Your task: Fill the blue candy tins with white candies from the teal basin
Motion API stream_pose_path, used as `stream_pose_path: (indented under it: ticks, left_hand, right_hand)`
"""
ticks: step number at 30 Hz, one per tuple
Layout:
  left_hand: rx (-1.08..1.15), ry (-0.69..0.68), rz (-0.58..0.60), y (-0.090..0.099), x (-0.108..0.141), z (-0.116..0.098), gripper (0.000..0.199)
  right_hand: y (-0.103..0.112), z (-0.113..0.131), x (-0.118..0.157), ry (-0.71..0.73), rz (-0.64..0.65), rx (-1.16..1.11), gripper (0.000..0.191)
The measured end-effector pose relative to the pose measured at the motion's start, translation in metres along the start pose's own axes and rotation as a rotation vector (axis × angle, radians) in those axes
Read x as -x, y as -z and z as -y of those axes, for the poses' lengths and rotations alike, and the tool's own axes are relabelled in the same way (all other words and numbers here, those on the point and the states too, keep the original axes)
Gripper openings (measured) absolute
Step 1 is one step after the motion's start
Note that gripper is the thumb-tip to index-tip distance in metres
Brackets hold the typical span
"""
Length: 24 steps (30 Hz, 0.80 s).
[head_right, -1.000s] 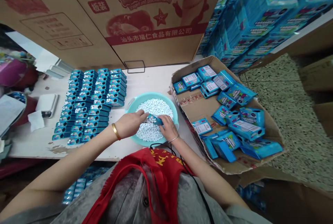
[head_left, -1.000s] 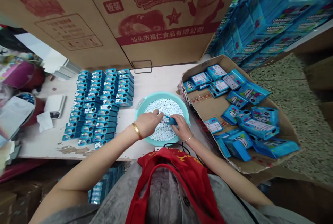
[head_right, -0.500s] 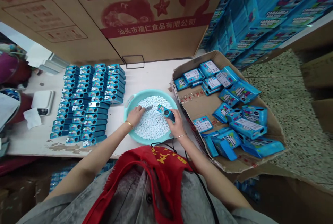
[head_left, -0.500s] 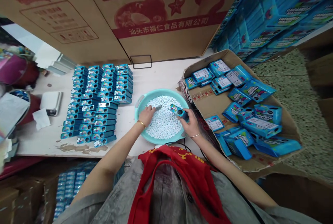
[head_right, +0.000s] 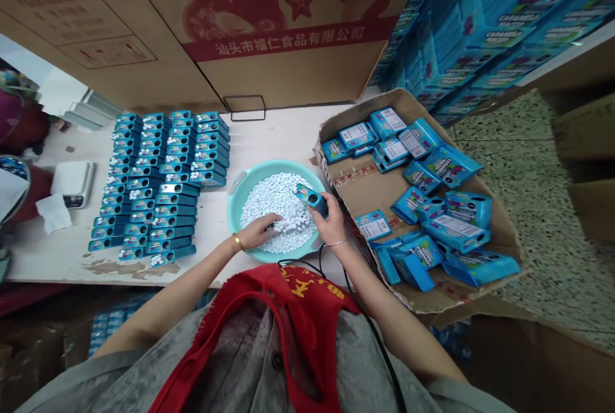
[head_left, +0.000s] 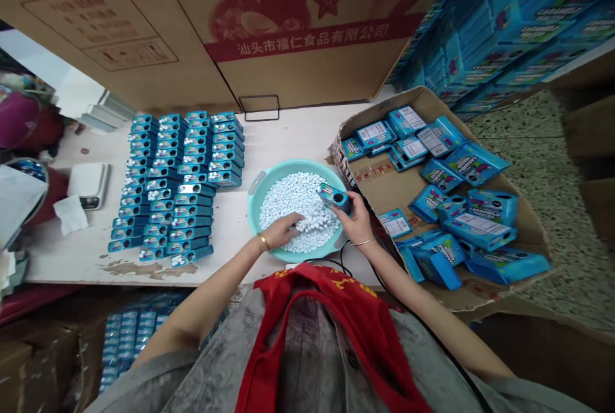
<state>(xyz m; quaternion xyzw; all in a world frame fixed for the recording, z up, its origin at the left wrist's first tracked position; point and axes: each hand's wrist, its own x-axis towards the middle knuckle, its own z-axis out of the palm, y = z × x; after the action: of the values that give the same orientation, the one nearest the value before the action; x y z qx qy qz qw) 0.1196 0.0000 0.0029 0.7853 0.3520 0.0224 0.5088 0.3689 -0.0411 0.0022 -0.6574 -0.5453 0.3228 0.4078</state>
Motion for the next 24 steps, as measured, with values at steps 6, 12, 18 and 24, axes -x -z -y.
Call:
stream_pose_path:
  ticks: [6, 12, 18, 24]
  left_hand:
    - [-0.14, -0.092, -0.058, 0.07, 0.02, -0.043, 0.033]
    - [-0.553, 0.094, 0.099, 0.09, 0.004, -0.103, 0.036]
    - [-0.746, 0.143, 0.027, 0.079, 0.001, -0.157, 0.031]
    - [-0.714, 0.245, -0.117, 0.086, -0.006, -0.085, 0.035]
  right_hand:
    - [-0.007, 0.012, -0.001, 0.106, 0.037, 0.055, 0.03]
    - [-0.021, 0.014, 0.004, 0.244, 0.139, 0.058, 0.038]
    - [-0.026, 0.013, 0.009, 0.223, 0.148, 0.051, 0.037]
    - [-0.012, 0.009, 0.004, 0.182, 0.072, 0.041, 0.033]
